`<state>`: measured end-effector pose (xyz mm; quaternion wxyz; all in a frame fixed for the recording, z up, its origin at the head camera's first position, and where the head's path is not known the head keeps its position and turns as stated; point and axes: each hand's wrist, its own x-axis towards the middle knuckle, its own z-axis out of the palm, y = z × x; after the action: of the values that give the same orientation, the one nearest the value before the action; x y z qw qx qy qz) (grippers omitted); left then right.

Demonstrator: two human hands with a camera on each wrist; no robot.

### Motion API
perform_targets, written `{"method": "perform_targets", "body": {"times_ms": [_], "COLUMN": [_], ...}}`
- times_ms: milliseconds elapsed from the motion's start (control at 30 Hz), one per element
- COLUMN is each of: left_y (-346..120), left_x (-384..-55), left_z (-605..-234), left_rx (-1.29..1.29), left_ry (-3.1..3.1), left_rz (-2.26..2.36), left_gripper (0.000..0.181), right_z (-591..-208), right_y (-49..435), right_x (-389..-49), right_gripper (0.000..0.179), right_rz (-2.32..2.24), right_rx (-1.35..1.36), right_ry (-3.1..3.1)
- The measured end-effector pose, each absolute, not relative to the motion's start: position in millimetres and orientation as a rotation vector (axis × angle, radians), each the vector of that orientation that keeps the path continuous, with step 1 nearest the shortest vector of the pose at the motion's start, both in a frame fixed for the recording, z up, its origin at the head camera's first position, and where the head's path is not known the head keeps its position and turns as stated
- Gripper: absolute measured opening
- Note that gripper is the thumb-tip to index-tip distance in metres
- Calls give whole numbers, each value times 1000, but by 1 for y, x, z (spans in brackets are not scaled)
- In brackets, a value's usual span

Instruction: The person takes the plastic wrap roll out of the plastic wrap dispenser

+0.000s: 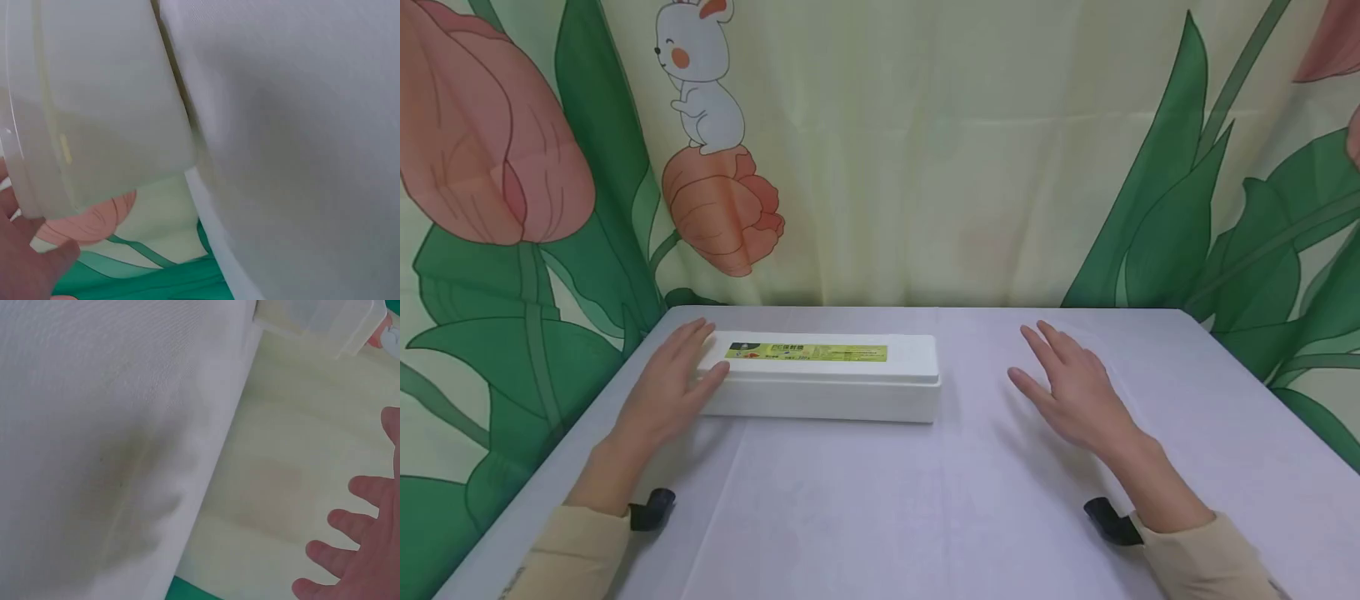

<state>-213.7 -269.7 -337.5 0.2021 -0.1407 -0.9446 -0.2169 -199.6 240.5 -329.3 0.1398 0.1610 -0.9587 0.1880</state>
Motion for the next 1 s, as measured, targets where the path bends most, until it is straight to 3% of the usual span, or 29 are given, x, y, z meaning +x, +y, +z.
{"method": "perform_targets", "body": {"times_ms": [667, 1000], "left_y": [-295, -305], "left_x": [-218, -228], "left_z": [-347, -351], "left_rx": [-277, -364], "left_ry": [-2685, -2622], "left_rz": [-1183, -1549], "left_gripper": [91, 101], "right_z": [-322, -318], "right_y": [201, 186], "right_x": [-210, -216], "right_gripper": [68, 69], "right_rz": [624, 669], "right_rx": [585, 656], "right_ry": [-2763, -2735]}}
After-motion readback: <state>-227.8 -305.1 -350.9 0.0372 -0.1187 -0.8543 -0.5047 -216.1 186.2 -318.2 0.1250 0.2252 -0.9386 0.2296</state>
